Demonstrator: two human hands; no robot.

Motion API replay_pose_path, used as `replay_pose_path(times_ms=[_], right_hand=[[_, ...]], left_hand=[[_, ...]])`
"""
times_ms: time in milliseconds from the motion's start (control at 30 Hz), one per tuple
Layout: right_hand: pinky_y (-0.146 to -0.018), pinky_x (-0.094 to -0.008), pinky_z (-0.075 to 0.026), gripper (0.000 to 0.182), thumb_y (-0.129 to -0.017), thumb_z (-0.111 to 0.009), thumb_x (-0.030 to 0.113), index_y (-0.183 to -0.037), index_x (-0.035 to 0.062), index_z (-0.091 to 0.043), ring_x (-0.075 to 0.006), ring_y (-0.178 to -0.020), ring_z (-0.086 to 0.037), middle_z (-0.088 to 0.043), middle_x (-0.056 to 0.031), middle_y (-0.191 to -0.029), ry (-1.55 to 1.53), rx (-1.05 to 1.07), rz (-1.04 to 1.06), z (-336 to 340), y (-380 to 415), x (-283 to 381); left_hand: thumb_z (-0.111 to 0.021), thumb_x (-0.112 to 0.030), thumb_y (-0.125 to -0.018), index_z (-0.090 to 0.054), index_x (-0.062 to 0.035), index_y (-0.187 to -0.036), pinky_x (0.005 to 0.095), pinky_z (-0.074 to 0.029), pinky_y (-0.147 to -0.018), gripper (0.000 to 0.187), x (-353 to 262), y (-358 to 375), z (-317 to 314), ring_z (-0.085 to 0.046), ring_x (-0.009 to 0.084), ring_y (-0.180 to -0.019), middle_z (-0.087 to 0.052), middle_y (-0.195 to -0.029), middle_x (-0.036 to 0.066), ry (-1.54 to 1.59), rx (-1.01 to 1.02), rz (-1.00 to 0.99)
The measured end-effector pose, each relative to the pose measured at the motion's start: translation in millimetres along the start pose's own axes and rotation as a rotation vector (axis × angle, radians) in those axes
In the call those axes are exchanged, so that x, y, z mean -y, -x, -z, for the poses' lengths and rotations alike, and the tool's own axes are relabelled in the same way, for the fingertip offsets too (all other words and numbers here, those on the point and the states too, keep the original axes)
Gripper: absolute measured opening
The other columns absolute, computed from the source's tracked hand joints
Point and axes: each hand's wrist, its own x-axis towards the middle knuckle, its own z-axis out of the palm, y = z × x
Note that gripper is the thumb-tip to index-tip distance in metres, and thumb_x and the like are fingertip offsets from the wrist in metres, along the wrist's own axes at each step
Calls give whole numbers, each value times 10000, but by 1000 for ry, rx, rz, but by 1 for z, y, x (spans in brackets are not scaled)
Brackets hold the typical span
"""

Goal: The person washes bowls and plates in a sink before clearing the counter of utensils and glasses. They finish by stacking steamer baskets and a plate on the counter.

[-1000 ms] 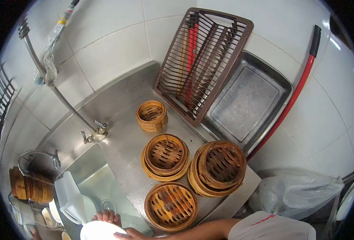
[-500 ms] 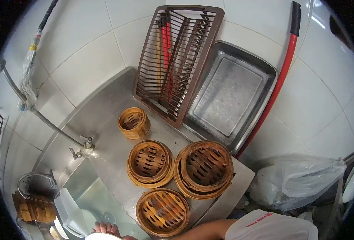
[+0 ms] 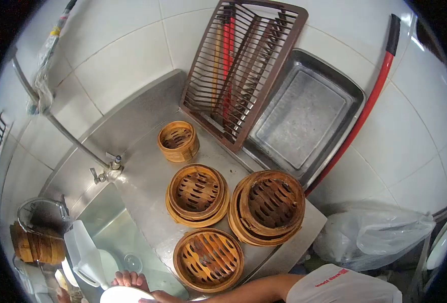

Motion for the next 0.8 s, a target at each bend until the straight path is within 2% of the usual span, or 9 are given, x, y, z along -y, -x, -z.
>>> replay_pose_path(times_ms=[133, 233, 333, 433, 467, 567, 667, 800], right_hand=[[-761, -366, -484, 507, -888, -572, 410, -1091, -52, -613, -250, -920, -620, -663, -174, -982, -56, 35, 49, -3, -2, -7], [-784, -360, -458, 636, -866, -534, 510, -1061, -92, -597, -252, -911, -606, -647, -190, -937, -82, 37, 80, -3, -8, -20], [-807, -354, -431, 770, -845, -498, 611, -1032, -132, -580, -253, -902, -591, -632, -206, -893, -131, 45, 107, -12, -11, -32], [-766, -370, -486, 516, -883, -575, 415, -1100, -51, -613, -262, -928, -622, -666, -174, -991, -31, 96, -39, 2, 3, 2], [-795, -355, -485, 534, -876, -576, 447, -1119, -26, -620, -245, -961, -617, -662, -179, -1015, 34, 115, -77, 5, 2, 2], [-699, -359, -435, 715, -863, -483, 605, -913, -99, -601, -235, -762, -583, -616, -153, -766, -6, 210, -30, -1, -13, -22], [-613, -357, -416, 670, -887, -459, 593, -859, -63, -589, -214, -653, -548, -581, -98, -679, -41, 190, 72, -3, -10, -25], [-600, -339, -415, 648, -906, -438, 579, -859, -50, -589, -196, -636, -542, -567, -81, -659, 7, 192, 37, -3, -9, -25]], left_hand=[[-298, -318, -983, -407, -124, -720, 332, -359, -674, 344, -2, 4, 4, -351, 157, -642, -419, -687, 25, 22, 42, -21], [-286, -300, -992, -409, -125, -690, 330, -356, -671, 370, -3, 3, 5, -349, 158, -643, -399, -641, 25, -28, 73, -47], [-272, -333, -995, -506, -99, -747, 357, -405, -726, 414, -3, 2, 7, -415, 164, -684, -503, -685, 47, -14, 137, -58], [-258, -307, -1005, -513, -96, -700, 354, -407, -722, 450, -2, 2, -5, -416, 169, -679, -479, -620, 43, 17, 57, -46], [-282, -298, -1008, -418, -127, -639, 326, -362, -673, 429, -3, 3, -7, -348, 149, -647, -405, -580, 18, 2, 12, -35], [-280, -298, -1012, -418, -126, -640, 325, -365, -674, 433, -3, 2, -7, -350, 145, -650, -416, -586, 17, -10, 30, -32], [-278, -297, -1014, -426, -123, -643, 320, -366, -668, 435, -2, 2, -9, -352, 144, -643, -423, -580, 15, 2, 13, -42], [-270, -306, -1007, -510, -96, -662, 355, -418, -720, 469, -3, 3, -9, -409, 168, -643, -498, -602, 44, 56, -1, -27]])
